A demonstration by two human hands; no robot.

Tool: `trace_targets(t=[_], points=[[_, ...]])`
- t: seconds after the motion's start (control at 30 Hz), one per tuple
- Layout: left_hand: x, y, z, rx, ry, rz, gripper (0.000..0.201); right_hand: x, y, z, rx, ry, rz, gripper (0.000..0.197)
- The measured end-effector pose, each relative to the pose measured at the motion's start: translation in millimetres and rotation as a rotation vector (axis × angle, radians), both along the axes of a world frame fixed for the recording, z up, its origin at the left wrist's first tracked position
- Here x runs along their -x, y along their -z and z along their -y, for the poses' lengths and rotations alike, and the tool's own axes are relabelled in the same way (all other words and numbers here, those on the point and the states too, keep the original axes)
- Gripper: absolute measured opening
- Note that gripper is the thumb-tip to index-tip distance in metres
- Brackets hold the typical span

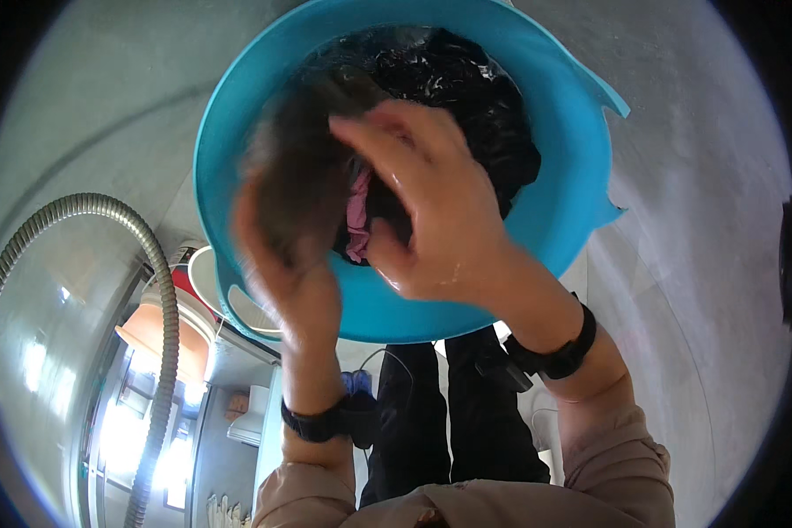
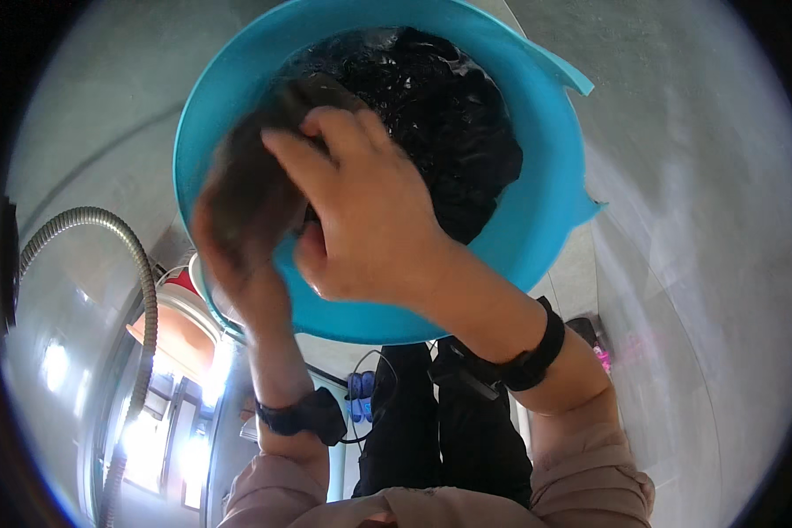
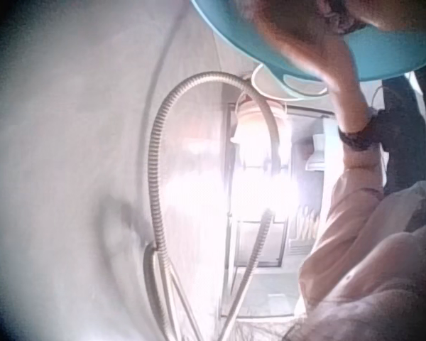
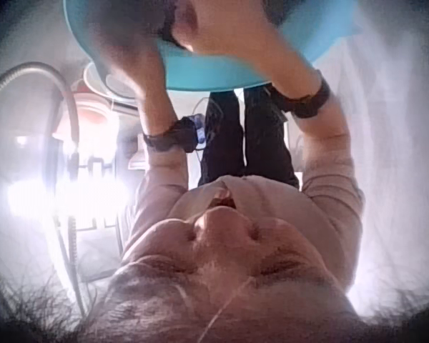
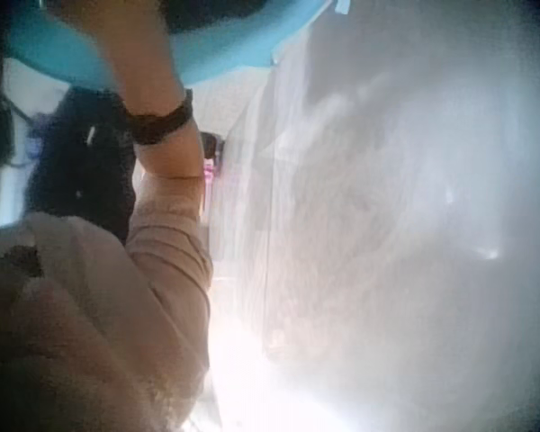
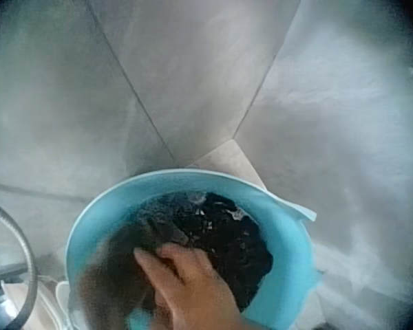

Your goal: Wash clothes by hand in a bucket.

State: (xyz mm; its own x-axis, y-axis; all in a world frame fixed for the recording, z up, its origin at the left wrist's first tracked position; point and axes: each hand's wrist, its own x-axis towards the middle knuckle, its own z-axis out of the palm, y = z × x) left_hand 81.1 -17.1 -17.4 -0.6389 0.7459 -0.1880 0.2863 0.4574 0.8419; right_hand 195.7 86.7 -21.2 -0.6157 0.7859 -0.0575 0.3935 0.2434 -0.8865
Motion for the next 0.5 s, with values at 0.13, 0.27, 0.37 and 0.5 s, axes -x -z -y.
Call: trace_targets(t=[0.13,0.27,0.37,0.5], points=[[-5.9,41.9,-0.3,0.15,0.217,0.519,0.065,28.6,70.2,-1.3,0.146,0.007,0.178,0.062],[3.1,63.5,-5.3,0.153,-0.304,0.727,0.058,12.5,157.7,-19.0,0.208,0.025,0.464,0.06],[17.4,70.5,-9.4,0.092,-0.472,0.9,0.057,29.1,123.9,-4.7,0.435,0.111,0.182,0.024],[42.9,117.1,37.7,-0.517,-0.077,1.715,0.039,50.8,16.4,28.8,0.104,-0.171,-0.225,0.01]])
